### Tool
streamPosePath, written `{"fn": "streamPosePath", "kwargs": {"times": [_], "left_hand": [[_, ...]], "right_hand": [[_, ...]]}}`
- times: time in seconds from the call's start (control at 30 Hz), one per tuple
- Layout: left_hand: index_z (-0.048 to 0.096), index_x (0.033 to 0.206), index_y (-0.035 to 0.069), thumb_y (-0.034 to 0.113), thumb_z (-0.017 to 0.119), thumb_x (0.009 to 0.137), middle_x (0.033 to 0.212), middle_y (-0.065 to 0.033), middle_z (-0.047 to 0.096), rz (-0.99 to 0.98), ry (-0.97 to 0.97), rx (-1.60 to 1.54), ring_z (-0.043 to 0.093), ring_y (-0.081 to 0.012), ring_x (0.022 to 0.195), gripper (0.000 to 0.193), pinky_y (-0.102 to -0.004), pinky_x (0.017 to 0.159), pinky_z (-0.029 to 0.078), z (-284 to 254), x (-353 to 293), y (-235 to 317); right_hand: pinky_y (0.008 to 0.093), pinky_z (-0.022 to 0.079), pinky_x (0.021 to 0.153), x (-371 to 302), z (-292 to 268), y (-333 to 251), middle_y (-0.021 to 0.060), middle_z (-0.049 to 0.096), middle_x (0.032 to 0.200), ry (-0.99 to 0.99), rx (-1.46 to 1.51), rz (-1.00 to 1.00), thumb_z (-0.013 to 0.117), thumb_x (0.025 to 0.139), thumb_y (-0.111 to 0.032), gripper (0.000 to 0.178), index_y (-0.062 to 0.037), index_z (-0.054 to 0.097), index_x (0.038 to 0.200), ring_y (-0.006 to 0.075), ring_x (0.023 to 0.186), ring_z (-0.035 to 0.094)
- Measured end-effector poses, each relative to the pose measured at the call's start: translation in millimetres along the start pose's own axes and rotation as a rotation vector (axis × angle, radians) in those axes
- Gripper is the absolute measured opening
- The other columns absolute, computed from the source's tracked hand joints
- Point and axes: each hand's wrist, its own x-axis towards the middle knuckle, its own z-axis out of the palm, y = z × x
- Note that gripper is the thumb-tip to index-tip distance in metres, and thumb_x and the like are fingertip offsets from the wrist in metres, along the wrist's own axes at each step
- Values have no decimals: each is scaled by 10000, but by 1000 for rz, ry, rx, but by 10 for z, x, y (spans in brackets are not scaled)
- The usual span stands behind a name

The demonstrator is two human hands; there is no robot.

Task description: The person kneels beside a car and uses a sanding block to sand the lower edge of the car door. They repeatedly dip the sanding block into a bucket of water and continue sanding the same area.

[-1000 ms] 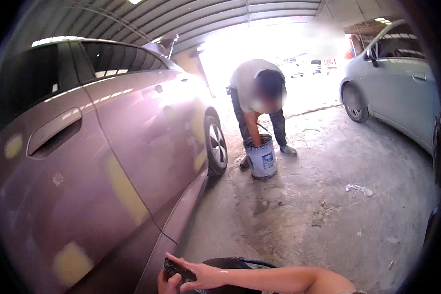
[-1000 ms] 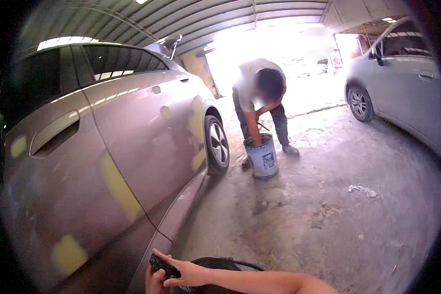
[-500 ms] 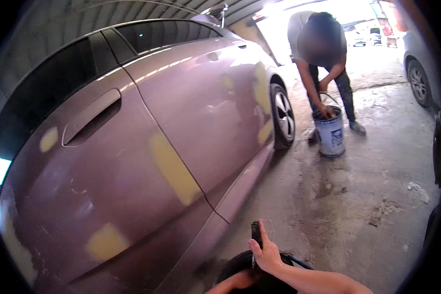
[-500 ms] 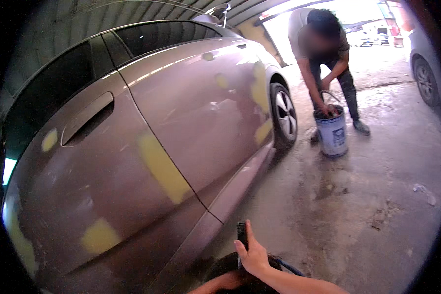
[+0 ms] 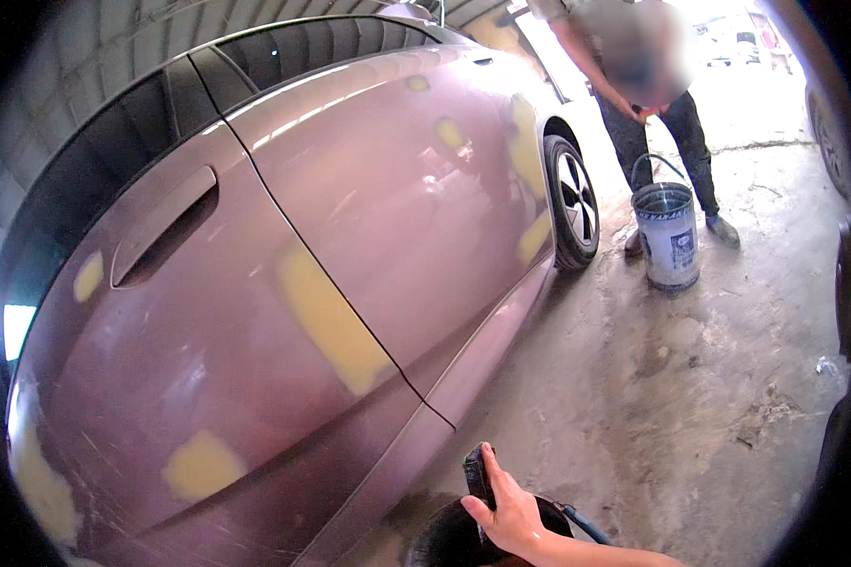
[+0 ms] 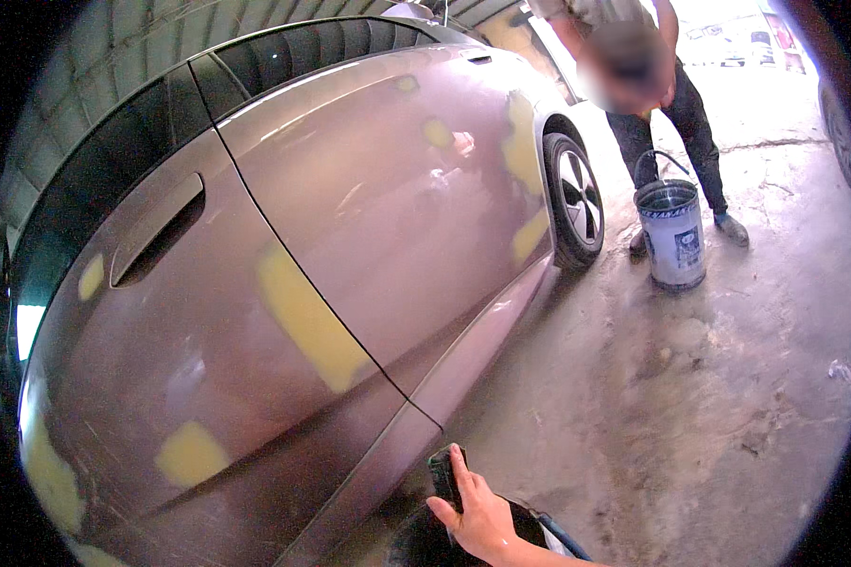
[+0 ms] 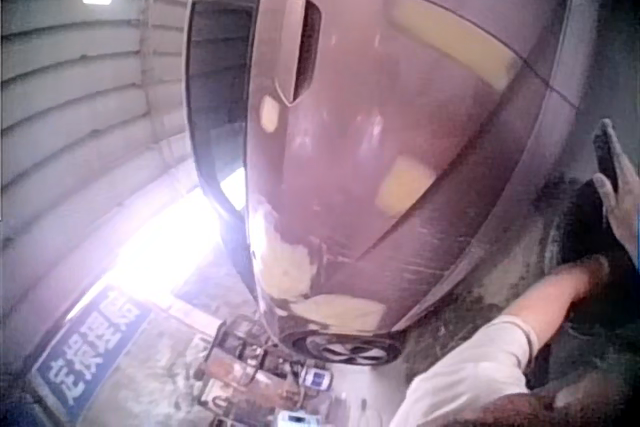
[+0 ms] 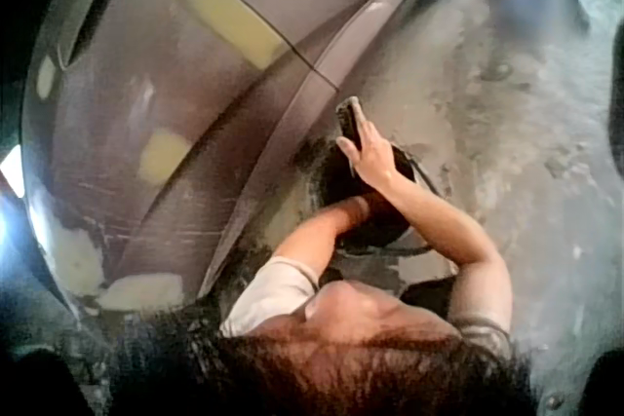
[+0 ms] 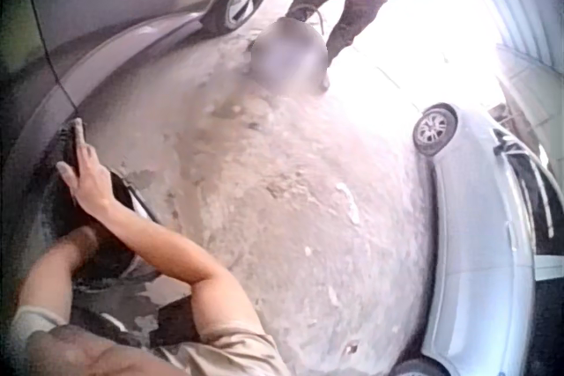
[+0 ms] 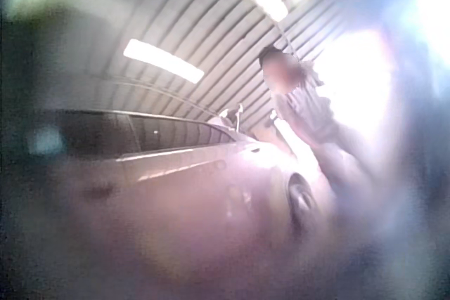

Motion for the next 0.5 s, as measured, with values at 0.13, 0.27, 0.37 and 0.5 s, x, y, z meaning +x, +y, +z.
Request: {"fn": "streamPosePath", "kwargs": {"times": [0.13, 0.27, 0.37, 0.5], "left_hand": [[649, 1185, 3, 253, 515, 943, 1182, -190, 649, -27, 3, -31, 600, -279, 1075, 373, -410, 929, 452, -46, -34, -94], [654, 1171, 1, 267, 528, 934, 1158, -183, 657, -56, 15, -77, 604, -276, 1049, 378, -410, 905, 459, -8, -129, -190], [658, 1160, -1, 278, 537, 927, 1140, -178, 663, -45, 10, -73, 606, -274, 1029, 383, -411, 886, 465, 85, 18, -229], [663, 1146, -3, 292, 550, 918, 1116, -171, 671, -50, -10, -95, 610, -271, 1003, 389, -411, 861, 472, 242, 280, -169]], "right_hand": [[446, 489, 919, -9, 17, -13, 251, 565, 1262, 49, 17, -48, 577, 927, -492, 877, -119, 116, 1574, 430, 1096, 590], [446, 483, 928, -3, 69, 9, 252, 566, 1249, 8, 6, -52, 622, 913, -438, 894, -100, 118, 1571, 429, 1101, 586], [448, 475, 935, 9, 109, 139, 258, 566, 1236, 31, -34, -88, 648, 899, -401, 902, -88, 130, 1567, 433, 1100, 582], [455, 465, 936, 28, -62, 71, 269, 568, 1191, 35, 5, -64, 680, 865, -317, 875, -52, 205, 1550, 440, 1055, 583]]}}
